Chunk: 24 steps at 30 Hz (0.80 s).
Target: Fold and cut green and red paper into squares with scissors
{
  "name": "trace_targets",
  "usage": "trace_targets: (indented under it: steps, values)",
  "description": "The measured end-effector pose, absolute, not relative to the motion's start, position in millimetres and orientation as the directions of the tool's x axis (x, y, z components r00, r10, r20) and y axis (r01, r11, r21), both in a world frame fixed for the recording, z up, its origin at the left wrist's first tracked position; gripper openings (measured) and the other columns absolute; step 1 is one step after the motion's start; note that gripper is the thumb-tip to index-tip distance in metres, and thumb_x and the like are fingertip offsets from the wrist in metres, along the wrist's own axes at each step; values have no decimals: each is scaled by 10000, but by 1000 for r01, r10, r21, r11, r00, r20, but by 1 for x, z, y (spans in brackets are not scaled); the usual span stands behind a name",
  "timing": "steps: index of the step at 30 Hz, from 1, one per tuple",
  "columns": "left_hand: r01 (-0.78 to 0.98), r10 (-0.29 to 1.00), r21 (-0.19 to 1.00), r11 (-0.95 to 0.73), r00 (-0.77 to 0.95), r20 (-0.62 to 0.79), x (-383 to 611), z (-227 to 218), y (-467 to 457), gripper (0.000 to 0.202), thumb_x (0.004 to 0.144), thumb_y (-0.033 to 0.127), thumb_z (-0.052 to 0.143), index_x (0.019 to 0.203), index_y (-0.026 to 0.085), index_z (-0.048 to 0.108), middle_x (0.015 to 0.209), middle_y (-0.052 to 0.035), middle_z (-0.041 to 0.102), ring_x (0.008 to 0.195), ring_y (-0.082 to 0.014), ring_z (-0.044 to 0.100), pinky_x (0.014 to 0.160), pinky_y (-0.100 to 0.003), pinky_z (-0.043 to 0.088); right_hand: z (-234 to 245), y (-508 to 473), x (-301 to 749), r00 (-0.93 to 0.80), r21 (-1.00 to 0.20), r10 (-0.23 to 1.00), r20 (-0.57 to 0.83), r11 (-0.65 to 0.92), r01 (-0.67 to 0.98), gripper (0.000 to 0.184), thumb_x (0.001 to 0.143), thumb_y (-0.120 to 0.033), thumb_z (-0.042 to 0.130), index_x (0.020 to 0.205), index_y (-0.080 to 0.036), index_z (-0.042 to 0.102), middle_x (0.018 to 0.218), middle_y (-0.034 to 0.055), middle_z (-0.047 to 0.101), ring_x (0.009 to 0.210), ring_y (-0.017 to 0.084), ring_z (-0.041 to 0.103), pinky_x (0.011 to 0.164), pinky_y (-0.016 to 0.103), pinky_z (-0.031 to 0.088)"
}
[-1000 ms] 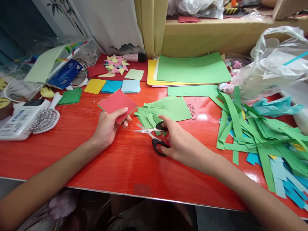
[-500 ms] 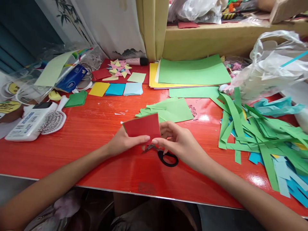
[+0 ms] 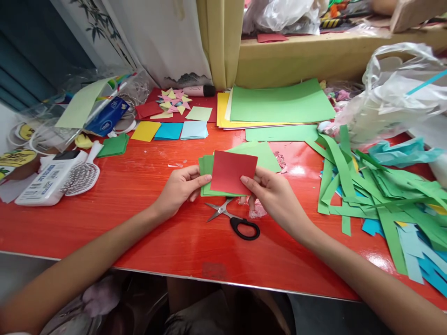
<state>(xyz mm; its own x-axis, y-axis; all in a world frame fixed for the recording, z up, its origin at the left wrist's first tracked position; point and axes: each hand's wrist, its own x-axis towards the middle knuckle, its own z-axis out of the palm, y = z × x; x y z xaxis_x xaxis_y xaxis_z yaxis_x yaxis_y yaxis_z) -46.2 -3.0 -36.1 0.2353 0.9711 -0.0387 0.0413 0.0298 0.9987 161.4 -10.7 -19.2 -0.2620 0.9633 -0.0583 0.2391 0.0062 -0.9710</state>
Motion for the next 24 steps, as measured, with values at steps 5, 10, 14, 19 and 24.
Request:
trace_targets:
  steps: [5, 10, 14, 19, 24]
  values:
    - [113, 986, 994, 13, 165, -31, -52, -37, 4, 213, 778, 342, 623, 687, 160, 559, 496, 59, 439, 376, -37, 369, 390, -196, 256, -25, 2, 173, -181, -963, 983, 10, 58, 264, 214, 831, -426, 577, 845, -214, 608, 659, -1, 562, 488, 112, 518, 463, 265, 415]
    - [153, 997, 986, -72, 44, 66, -60, -38, 16, 167, 790, 324, 592, 754, 161, 596, 553, 41, 497, 385, -36, 331, 395, -205, 239, -29, 12, 178, -143, -979, 989, 49, 76, 191, 205, 818, -407, 590, 891, -227, 656, 791, 19, 603, 573, 120, 523, 509, 272, 469]
    - [244, 993, 964, -104, -30, 115, -77, -35, 33, 165, 783, 312, 589, 702, 172, 556, 491, 47, 466, 379, -60, 361, 398, -219, 238, -31, 12, 177, -150, -978, 989, 10, 41, 204, 194, 811, -402, 597, 849, -225, 667, 757, 13, 613, 598, 126, 538, 516, 265, 463]
    - [627, 984, 777, 56, -165, 63, -153, -16, 59, 299, 781, 242, 575, 540, 183, 408, 404, 53, 384, 402, -81, 350, 458, -242, 246, -34, 11, 178, -177, -980, 984, -16, 19, 198, 231, 810, -431, 593, 916, -244, 678, 822, 40, 648, 664, 159, 575, 511, 274, 456]
    - [877, 939, 372, 304, -341, 37, -220, -9, 63, 351, 715, 149, 623, 447, 174, 397, 389, 38, 331, 474, -106, 332, 536, -270, 227, -35, 7, 178, -206, -965, 976, -76, -20, 260, 227, 802, -447, 595, 884, -252, 677, 765, 29, 644, 626, 160, 564, 496, 276, 434]
